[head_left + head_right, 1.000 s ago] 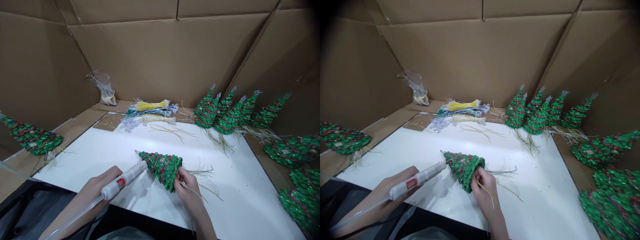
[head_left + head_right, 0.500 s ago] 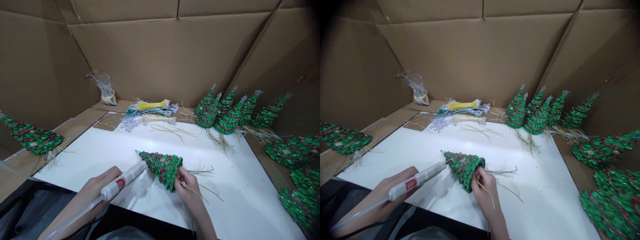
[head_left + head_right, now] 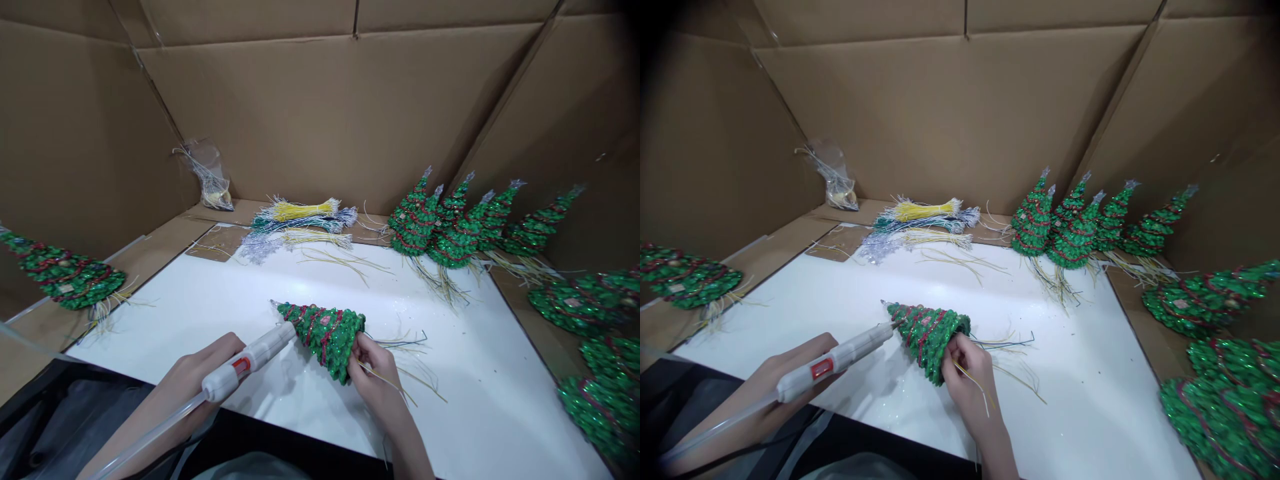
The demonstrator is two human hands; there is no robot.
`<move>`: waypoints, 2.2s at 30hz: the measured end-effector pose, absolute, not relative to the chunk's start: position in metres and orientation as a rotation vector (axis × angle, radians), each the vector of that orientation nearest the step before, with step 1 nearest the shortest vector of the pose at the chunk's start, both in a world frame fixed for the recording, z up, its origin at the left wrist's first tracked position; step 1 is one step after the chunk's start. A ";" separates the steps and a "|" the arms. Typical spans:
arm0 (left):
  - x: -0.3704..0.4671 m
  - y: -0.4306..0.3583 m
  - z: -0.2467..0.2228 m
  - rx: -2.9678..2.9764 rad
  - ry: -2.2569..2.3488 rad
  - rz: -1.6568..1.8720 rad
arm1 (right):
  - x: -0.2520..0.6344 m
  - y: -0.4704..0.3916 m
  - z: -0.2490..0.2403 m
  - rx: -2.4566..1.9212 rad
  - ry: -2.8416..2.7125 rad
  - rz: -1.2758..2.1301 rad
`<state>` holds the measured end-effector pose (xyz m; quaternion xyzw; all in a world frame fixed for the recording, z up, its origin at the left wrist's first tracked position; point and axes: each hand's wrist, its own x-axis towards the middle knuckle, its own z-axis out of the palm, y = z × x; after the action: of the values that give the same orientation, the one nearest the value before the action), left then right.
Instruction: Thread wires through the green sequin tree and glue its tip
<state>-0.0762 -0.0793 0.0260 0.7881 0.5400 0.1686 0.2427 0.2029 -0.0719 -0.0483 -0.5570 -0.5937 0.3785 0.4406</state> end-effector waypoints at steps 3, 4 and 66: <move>-0.074 -0.080 0.027 2.159 1.479 0.463 | 0.202 -0.073 -0.047 -1.380 -1.480 0.939; -0.074 -0.079 0.027 2.163 1.479 0.454 | 0.202 -0.073 -0.048 -1.381 -1.480 0.939; -0.080 -0.071 0.025 2.213 1.437 0.416 | 0.203 -0.073 -0.051 -1.391 -1.482 0.924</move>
<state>-0.0801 -0.0708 0.0250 0.8056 0.5232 0.1515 0.2332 0.2029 -0.0726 -0.0508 -0.5597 -0.5965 0.3717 0.4390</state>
